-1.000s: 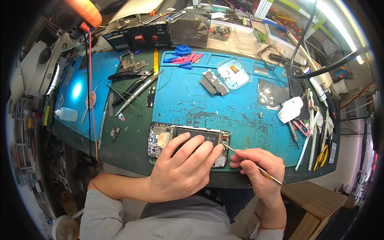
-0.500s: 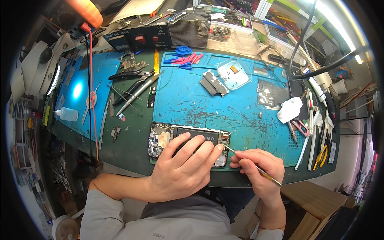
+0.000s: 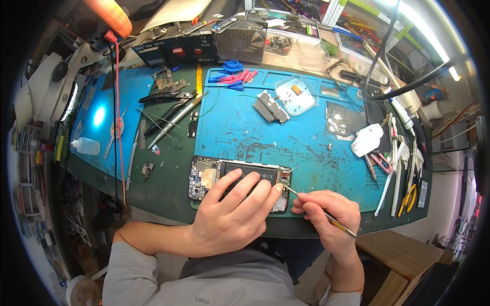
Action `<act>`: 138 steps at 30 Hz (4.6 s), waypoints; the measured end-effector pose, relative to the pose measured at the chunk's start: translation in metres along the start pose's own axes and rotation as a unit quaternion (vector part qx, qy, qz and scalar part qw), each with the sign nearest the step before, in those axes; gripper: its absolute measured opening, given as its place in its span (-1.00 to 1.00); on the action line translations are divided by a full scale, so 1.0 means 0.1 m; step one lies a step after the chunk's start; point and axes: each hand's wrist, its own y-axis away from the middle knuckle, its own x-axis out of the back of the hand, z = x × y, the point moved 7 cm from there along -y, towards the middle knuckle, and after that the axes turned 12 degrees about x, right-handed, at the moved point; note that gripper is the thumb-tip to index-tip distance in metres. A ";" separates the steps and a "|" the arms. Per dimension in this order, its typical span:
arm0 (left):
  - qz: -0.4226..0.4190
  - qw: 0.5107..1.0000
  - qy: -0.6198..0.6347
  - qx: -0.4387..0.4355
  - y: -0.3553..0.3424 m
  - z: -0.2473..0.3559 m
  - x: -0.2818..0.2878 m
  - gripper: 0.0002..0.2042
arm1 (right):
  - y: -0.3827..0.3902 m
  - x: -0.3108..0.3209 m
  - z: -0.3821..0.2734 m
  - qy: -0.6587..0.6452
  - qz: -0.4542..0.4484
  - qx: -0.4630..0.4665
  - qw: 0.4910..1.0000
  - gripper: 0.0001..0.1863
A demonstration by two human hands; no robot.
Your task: The person cleans a small electronic component with a toothbrush and liquid, then places it onto a disassembled smartphone motherboard. They use a small screwdriver to adjust or secure the component on the board.
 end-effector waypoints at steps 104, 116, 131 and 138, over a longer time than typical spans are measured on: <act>-0.021 0.998 0.030 0.058 -0.10 0.00 -0.03 -0.45 | -0.19 0.02 -0.04 0.113 -0.006 0.100 0.989 -0.72; -0.024 0.997 0.041 0.068 -0.11 -0.02 -0.04 -0.44 | -0.19 0.02 -0.03 0.104 0.002 0.093 0.990 -0.73; -0.016 0.998 0.020 0.054 -0.11 0.01 -0.03 -0.44 | -0.20 0.03 -0.02 0.082 -0.004 0.080 0.993 -0.75; -0.015 0.999 -0.001 0.043 -0.11 0.02 -0.02 -0.52 | -0.21 0.02 -0.03 0.094 -0.005 0.079 0.992 -0.76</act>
